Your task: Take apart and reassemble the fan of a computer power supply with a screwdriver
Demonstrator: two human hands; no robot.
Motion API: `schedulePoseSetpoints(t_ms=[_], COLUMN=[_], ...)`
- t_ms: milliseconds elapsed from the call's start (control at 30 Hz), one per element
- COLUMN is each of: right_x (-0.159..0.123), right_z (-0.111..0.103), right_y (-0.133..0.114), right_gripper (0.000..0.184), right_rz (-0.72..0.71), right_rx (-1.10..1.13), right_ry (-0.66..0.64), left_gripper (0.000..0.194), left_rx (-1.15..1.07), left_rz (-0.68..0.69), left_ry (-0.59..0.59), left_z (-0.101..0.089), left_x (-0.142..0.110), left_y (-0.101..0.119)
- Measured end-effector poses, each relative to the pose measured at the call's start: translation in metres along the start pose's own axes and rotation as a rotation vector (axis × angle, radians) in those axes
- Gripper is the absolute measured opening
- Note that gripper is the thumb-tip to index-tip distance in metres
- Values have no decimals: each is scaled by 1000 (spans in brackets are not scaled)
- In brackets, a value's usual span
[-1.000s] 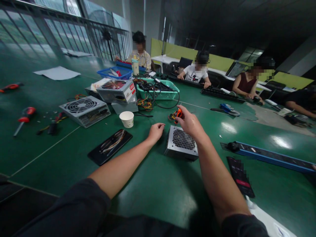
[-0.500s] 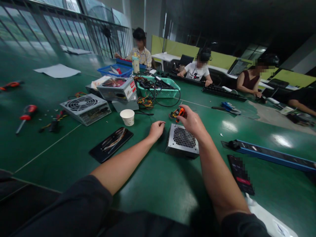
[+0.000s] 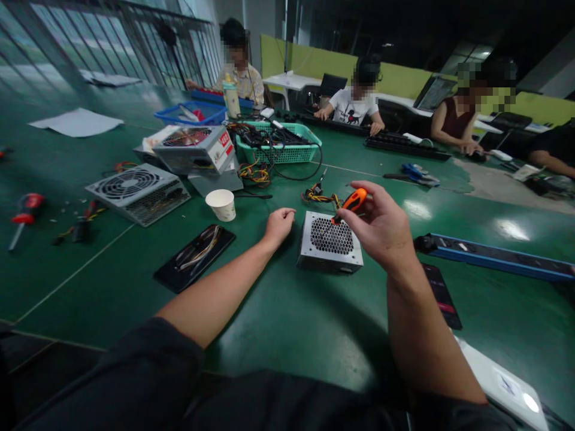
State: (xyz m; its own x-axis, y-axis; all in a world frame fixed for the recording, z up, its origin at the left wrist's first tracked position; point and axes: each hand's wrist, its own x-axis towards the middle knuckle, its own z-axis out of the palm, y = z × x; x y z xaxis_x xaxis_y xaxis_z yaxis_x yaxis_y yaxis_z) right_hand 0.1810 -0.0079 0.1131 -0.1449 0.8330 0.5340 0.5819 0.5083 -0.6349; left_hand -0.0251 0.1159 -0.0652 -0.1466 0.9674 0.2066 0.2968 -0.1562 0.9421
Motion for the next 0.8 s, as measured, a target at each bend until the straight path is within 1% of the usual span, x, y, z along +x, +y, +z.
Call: schedulePoseSetpoints(t_ms=[100, 300, 467, 600, 667, 800], right_x=[-2, -3, -4, -6, -6, -8], right_z=[5, 13, 15, 16, 17, 17], right_y=[0, -1, -2, -4, -4, -6], right_gripper=[51, 52, 53, 55, 54, 44], right_rz=[-27, -71, -111, -133, -150, -158], right_rx=[28, -117, -165, -206, -216, -237], right_ry=[-33, -133, -174, -218, -245, -302], left_gripper=[28, 30, 29, 30, 30, 30], left_rx=[-2, -9, -14, -5, -5, -23], left_rz=[-1, -6, 18, -2, -9, -2], left_ry=[-9, -14, 2, -2, 1, 9], left_z=[0, 1, 2, 2, 2, 3], left_x=[1, 1, -1, -1, -1, 0], left_y=[-1, -2, -2, -2, -2, -3])
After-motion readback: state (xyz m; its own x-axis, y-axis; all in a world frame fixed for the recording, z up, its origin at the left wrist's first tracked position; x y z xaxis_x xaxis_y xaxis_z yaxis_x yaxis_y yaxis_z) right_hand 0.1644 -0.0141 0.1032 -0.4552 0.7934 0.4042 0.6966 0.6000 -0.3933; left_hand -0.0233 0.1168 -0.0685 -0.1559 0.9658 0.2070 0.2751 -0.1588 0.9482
